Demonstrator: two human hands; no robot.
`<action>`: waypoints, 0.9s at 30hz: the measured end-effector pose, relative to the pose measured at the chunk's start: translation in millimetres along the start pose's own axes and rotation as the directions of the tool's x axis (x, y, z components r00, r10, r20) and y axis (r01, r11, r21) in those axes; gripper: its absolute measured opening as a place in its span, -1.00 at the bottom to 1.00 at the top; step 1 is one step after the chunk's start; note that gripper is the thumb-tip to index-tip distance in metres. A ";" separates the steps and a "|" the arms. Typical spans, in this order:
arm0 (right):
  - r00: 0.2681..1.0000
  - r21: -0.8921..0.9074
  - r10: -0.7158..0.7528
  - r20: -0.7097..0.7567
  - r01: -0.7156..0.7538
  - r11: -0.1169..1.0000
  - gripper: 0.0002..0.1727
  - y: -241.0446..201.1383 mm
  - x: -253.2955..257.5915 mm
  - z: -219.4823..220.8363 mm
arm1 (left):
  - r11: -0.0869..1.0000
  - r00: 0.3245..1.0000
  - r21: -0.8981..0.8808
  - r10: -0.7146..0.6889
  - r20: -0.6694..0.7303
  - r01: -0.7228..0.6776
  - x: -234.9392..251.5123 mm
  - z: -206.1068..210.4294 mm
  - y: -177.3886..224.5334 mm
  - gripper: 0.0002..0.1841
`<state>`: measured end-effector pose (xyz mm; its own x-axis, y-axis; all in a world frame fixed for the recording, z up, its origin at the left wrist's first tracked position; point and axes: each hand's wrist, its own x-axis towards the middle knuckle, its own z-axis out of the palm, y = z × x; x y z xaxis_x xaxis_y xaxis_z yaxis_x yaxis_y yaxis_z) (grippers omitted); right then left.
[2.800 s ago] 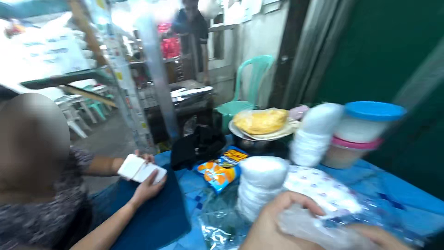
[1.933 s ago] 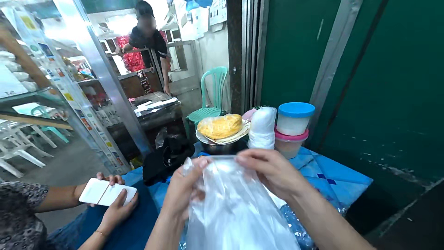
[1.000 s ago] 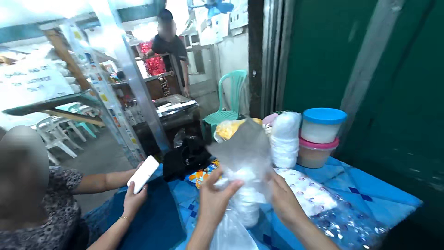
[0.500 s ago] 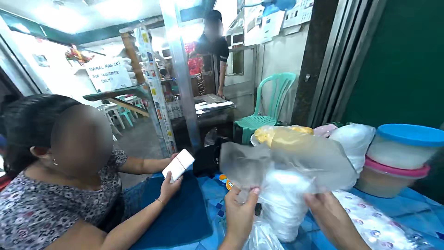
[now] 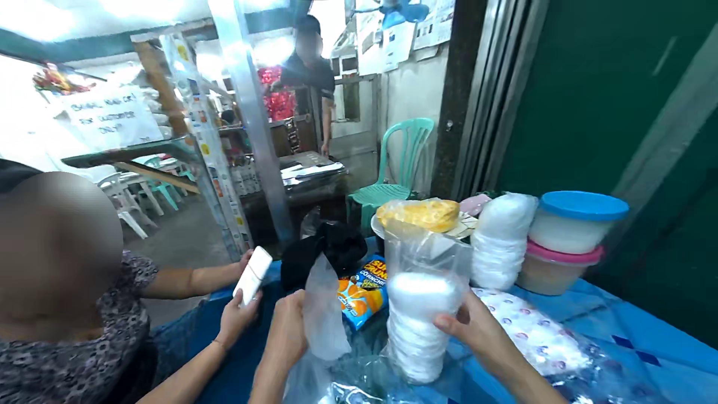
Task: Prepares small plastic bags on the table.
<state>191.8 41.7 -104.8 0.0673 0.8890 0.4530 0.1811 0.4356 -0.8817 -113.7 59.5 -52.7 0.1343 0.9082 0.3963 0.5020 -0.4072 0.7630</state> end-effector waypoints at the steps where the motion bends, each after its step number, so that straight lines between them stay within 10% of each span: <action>1: 1.000 0.008 0.000 -0.021 0.000 1.000 0.12 -4.9 2.7 3.0 | 0.998 0.999 0.049 0.034 -0.013 -0.034 4.0 0.7 15.0 -0.88; 5: 0.995 0.000 0.066 -0.069 -0.066 0.998 0.20 2.5 -5.8 22.4 | 0.960 0.962 -0.092 0.270 0.038 -0.265 31.7 24.6 8.9 -0.69; 12: 0.999 -0.062 0.043 0.022 -0.041 0.997 0.35 24.1 -21.8 10.2 | 0.915 0.928 -0.392 0.221 0.300 -0.092 41.7 84.6 28.0 -0.49; 19: 0.994 0.059 -0.047 -0.097 0.053 0.997 -0.40 -11.3 -10.3 17.1 | 0.809 0.981 -0.587 0.146 0.131 -0.042 19.5 110.9 23.2 -0.09; 27: 0.996 0.084 -0.068 -0.054 0.073 0.994 -0.36 20.1 -33.5 22.6 | 0.671 0.999 -0.740 0.048 -0.025 -0.050 0.1 114.1 13.1 -0.72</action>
<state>171.0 23.8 -140.6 0.1081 0.8482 0.5185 0.1021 0.5093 -0.8545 -9.6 65.3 -100.9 0.1370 0.8852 0.4446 -0.3020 -0.3901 0.8698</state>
